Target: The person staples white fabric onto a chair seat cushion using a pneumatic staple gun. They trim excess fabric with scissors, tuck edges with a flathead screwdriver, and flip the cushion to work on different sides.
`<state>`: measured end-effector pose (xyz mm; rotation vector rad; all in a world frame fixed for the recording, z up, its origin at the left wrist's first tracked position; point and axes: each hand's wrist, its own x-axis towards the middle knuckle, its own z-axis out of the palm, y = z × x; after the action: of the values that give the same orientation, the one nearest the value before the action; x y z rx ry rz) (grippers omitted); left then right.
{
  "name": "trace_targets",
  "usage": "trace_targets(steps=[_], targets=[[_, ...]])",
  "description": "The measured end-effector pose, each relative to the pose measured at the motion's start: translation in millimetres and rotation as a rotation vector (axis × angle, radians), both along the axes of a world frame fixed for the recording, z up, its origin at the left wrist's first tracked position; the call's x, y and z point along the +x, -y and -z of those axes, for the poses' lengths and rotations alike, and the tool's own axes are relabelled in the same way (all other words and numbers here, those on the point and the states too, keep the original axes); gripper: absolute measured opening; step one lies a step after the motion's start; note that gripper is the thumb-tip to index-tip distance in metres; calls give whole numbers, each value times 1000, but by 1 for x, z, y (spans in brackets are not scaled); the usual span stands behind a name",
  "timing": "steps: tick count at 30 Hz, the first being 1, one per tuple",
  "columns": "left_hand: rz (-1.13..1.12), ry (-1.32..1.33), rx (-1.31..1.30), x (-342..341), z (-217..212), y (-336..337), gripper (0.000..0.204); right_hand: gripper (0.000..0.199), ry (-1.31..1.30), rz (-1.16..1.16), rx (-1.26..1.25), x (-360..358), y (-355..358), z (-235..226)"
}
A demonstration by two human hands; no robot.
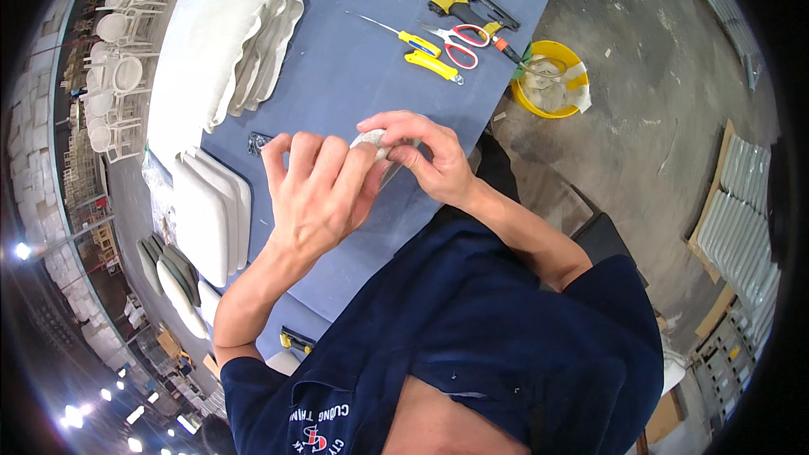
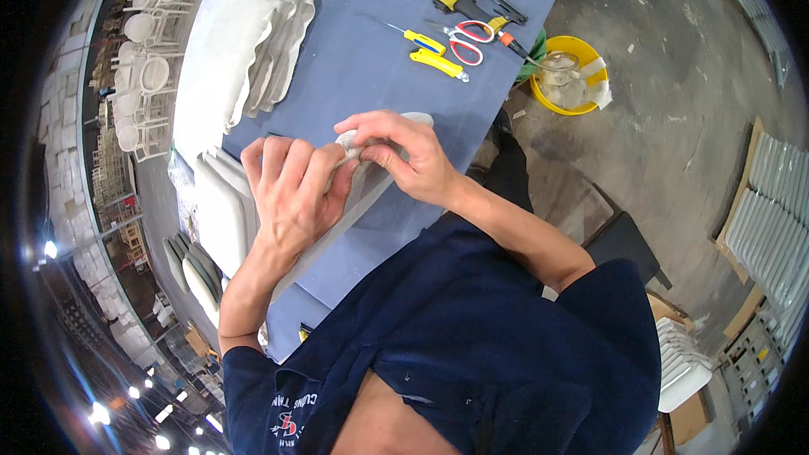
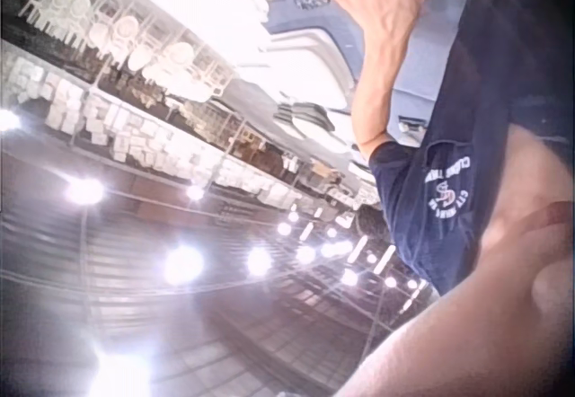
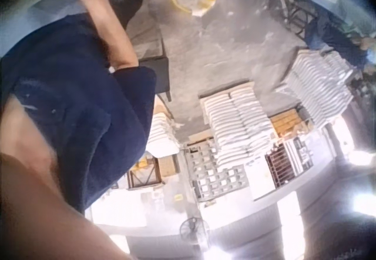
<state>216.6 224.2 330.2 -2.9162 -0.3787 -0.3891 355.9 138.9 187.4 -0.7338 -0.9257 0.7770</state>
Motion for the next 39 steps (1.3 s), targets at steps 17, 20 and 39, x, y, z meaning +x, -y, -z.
trace_targets(steps=[17, 20, 39], targets=[[33, 187, -40, -9, 24, -7, 25, 7, 128, 57, -11, 5, 0, -6], [40, 187, -43, -9, 23, -9, 25, 7, 1, 42, -16, 1, 1, -12], [-227, 23, -758, 0, 15, -27, 15, 30, -95, -103, -191, 2, 6, -10]])
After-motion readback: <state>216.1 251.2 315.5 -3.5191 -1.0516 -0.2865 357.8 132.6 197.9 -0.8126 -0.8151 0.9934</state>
